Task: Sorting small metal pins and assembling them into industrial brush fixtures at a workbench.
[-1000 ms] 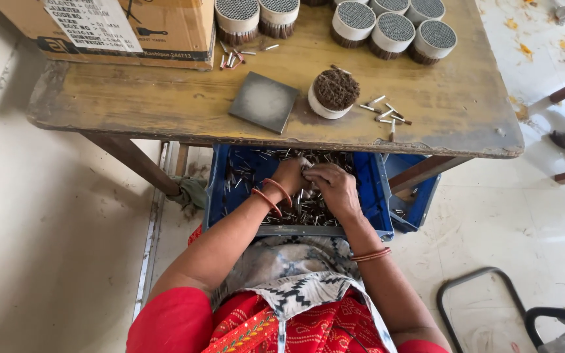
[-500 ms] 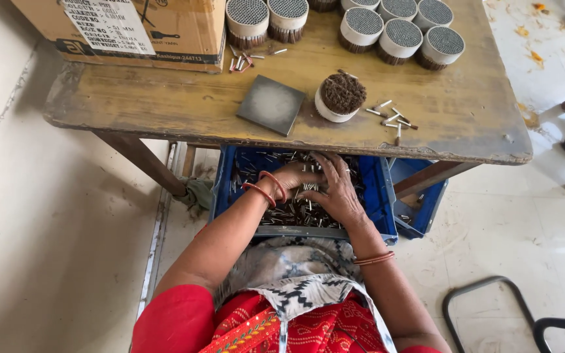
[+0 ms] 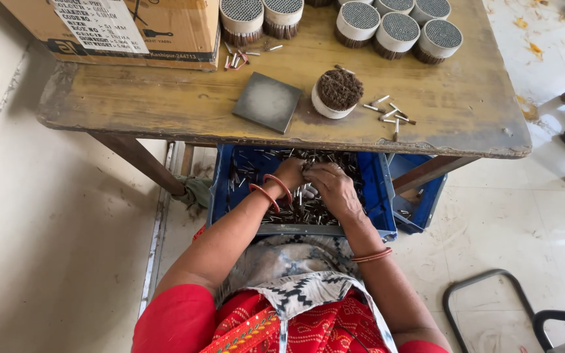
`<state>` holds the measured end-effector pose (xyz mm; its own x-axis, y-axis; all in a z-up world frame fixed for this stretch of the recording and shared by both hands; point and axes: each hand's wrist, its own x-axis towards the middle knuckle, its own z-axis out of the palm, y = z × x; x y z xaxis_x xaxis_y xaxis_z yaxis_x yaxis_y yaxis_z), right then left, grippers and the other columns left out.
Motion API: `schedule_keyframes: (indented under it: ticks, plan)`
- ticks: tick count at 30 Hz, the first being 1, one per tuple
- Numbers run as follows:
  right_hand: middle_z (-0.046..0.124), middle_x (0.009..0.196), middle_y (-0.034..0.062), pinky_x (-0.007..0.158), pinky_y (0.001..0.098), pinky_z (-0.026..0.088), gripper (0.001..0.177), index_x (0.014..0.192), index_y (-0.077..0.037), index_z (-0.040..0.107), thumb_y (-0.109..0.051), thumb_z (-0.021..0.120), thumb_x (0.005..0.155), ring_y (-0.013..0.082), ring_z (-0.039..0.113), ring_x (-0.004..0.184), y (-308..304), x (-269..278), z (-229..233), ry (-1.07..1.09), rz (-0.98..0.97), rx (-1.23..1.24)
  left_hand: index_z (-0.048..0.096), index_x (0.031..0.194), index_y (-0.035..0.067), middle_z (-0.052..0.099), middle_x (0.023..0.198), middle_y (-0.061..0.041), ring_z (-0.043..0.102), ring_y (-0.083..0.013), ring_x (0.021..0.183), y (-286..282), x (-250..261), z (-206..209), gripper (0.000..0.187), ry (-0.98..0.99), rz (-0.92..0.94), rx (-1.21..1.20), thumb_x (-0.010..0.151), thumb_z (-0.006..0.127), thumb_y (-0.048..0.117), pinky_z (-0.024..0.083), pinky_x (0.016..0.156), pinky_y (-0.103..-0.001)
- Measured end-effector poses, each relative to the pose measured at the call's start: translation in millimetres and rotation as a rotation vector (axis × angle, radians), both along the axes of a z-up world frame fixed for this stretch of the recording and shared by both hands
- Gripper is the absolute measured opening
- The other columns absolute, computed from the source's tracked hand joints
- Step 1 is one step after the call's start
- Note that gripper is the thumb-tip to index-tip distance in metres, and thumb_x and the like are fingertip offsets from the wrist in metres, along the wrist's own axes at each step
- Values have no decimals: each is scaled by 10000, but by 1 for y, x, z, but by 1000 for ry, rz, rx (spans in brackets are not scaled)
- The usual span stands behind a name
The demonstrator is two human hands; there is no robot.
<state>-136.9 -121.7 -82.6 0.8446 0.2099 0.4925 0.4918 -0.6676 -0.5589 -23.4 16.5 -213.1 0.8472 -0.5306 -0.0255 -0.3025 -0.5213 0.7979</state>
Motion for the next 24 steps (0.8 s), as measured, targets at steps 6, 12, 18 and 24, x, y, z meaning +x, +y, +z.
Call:
schedule_keyframes:
  ticks: [6, 12, 18, 24]
  plan:
    - [747, 1093, 107, 861, 373, 592, 194, 1096, -96, 774, -37, 716, 921, 273, 725, 997, -4, -3, 13, -36, -220, 46, 683, 1166, 81, 736, 1130, -72, 760, -207, 980, 11, -20, 62, 355, 1075, -17, -916, 852, 773, 222, 676, 798, -378]
    - [719, 1175, 128, 943, 413, 551, 352, 1165, -80, 752, 47, 658, 851, 330, 684, 1089, 5, -9, 32, -48, 21, -35, 623, 1245, 21, 676, 1131, -83, 680, -196, 983, 0, 16, -25, 326, 1044, 229, -1143, 989, 724, 197, 625, 885, -374]
    - [676, 1221, 144, 973, 407, 557, 310, 1161, -71, 727, 14, 679, 866, 327, 669, 1127, -1, -3, -6, -47, 228, -158, 594, 1222, 33, 741, 1118, -166, 733, -281, 988, -1, 0, 21, 337, 1329, 67, -1087, 1010, 543, 290, 585, 924, -387]
    - [706, 1196, 120, 950, 373, 571, 266, 1204, -59, 730, -20, 676, 947, 300, 688, 1108, -5, -4, 6, -144, -33, -78, 547, 1190, -2, 677, 1016, -116, 722, -296, 951, 8, -4, 32, 356, 1253, 256, -1158, 980, 625, 275, 642, 890, -532]
